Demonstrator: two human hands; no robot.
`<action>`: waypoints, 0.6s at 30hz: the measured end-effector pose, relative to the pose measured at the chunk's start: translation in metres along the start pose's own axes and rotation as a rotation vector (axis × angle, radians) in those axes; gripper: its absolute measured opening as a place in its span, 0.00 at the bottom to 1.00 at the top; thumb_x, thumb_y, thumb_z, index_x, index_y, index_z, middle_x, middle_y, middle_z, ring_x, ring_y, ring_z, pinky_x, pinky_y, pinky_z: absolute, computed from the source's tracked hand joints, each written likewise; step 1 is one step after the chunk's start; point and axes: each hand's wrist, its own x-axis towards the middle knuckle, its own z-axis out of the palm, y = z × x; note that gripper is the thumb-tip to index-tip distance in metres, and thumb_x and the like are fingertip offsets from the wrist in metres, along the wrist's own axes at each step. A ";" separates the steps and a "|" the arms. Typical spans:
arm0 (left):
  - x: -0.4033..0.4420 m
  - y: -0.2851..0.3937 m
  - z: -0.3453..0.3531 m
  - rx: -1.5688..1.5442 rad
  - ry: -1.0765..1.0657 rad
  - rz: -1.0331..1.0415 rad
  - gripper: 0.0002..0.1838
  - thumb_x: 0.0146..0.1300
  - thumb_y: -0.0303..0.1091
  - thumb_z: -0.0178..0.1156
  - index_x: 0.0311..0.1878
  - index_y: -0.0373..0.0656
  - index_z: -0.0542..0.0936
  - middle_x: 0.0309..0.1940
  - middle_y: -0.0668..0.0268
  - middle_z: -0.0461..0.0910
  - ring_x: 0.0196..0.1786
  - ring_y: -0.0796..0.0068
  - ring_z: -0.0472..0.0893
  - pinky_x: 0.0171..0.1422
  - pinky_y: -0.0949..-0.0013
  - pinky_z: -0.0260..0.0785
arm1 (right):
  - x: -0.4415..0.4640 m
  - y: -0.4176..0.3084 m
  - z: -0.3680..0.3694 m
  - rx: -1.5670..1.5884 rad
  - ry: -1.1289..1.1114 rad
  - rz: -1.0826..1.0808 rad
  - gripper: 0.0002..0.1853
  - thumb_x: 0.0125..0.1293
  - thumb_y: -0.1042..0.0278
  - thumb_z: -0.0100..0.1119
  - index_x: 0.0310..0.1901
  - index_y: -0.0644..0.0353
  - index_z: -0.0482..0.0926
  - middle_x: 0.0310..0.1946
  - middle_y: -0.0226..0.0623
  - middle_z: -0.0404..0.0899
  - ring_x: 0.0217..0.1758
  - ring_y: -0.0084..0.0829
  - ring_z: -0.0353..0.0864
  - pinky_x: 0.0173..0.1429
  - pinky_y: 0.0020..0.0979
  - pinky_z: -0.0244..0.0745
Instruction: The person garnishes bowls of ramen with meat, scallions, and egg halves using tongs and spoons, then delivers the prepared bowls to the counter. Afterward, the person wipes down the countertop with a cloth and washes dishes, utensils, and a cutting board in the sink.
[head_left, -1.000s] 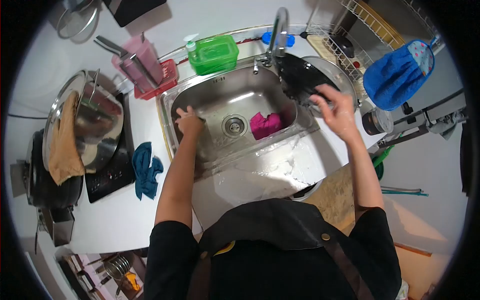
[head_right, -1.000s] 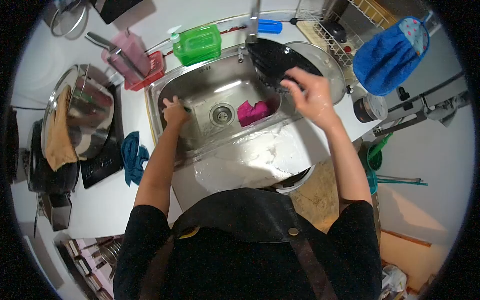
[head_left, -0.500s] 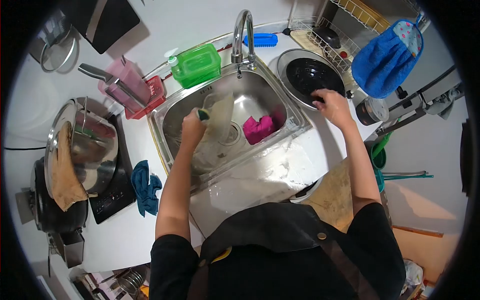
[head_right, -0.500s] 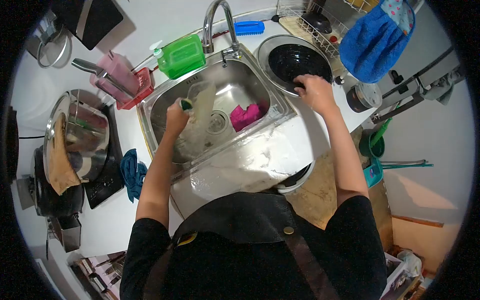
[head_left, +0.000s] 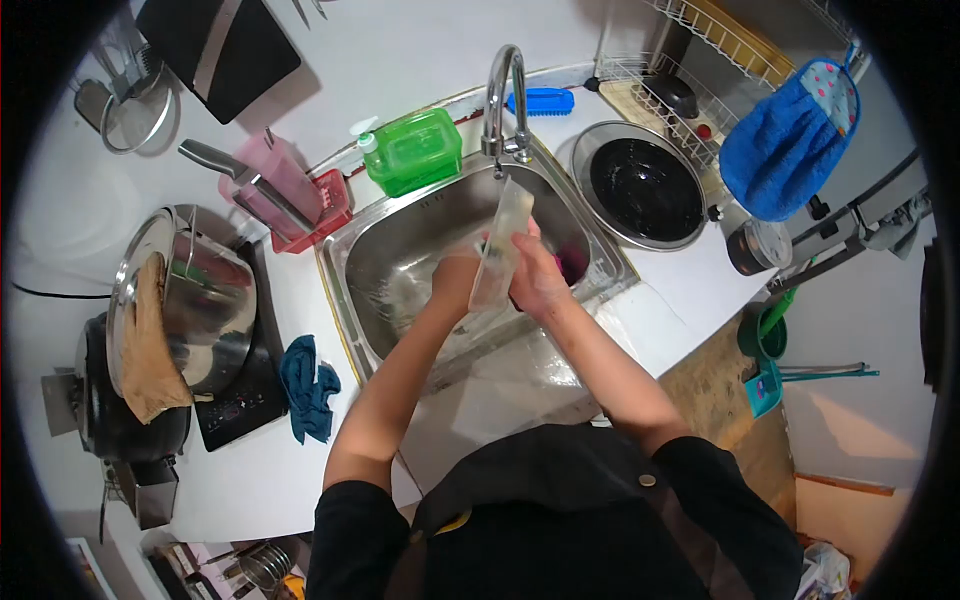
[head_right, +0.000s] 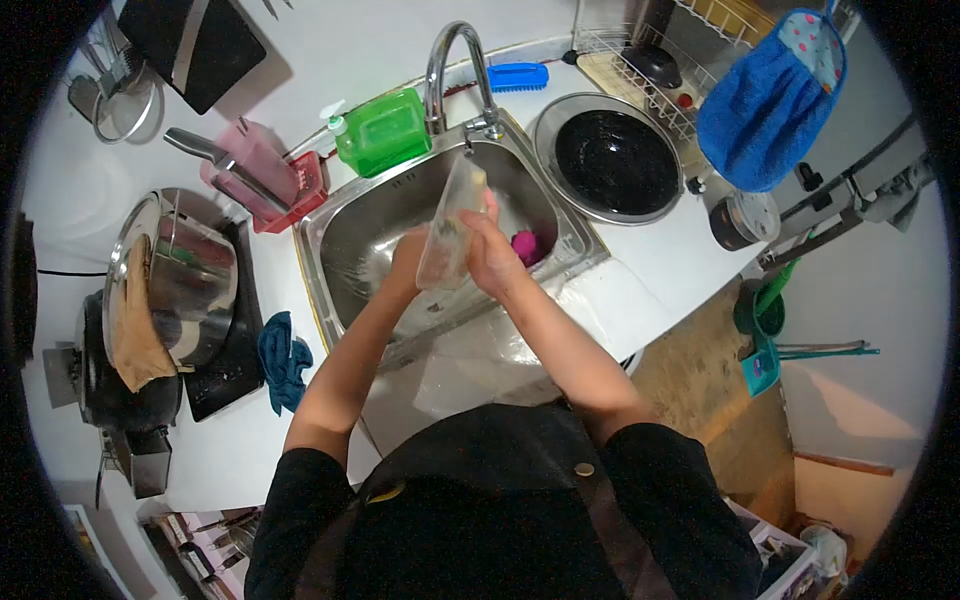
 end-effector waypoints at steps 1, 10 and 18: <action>0.002 -0.003 -0.005 0.047 0.048 0.009 0.27 0.45 0.40 0.67 0.48 0.38 0.73 0.41 0.47 0.77 0.43 0.49 0.78 0.45 0.56 0.71 | 0.005 0.003 0.000 -0.010 0.017 -0.005 0.33 0.57 0.57 0.57 0.63 0.44 0.56 0.53 0.39 0.68 0.60 0.40 0.66 0.62 0.46 0.62; 0.099 0.011 -0.124 0.072 0.543 -0.045 0.37 0.43 0.46 0.69 0.55 0.40 0.64 0.51 0.47 0.63 0.49 0.47 0.75 0.53 0.55 0.70 | 0.038 -0.005 -0.020 0.367 -0.114 0.340 0.31 0.54 0.43 0.44 0.58 0.49 0.69 0.52 0.45 0.70 0.57 0.54 0.68 0.59 0.57 0.63; 0.191 -0.069 -0.101 0.255 0.119 -0.012 0.26 0.55 0.42 0.56 0.56 0.44 0.68 0.59 0.56 0.60 0.60 0.51 0.65 0.65 0.48 0.57 | 0.054 0.000 -0.039 0.628 0.072 0.300 0.27 0.58 0.43 0.43 0.55 0.46 0.71 0.54 0.44 0.71 0.56 0.52 0.69 0.61 0.59 0.60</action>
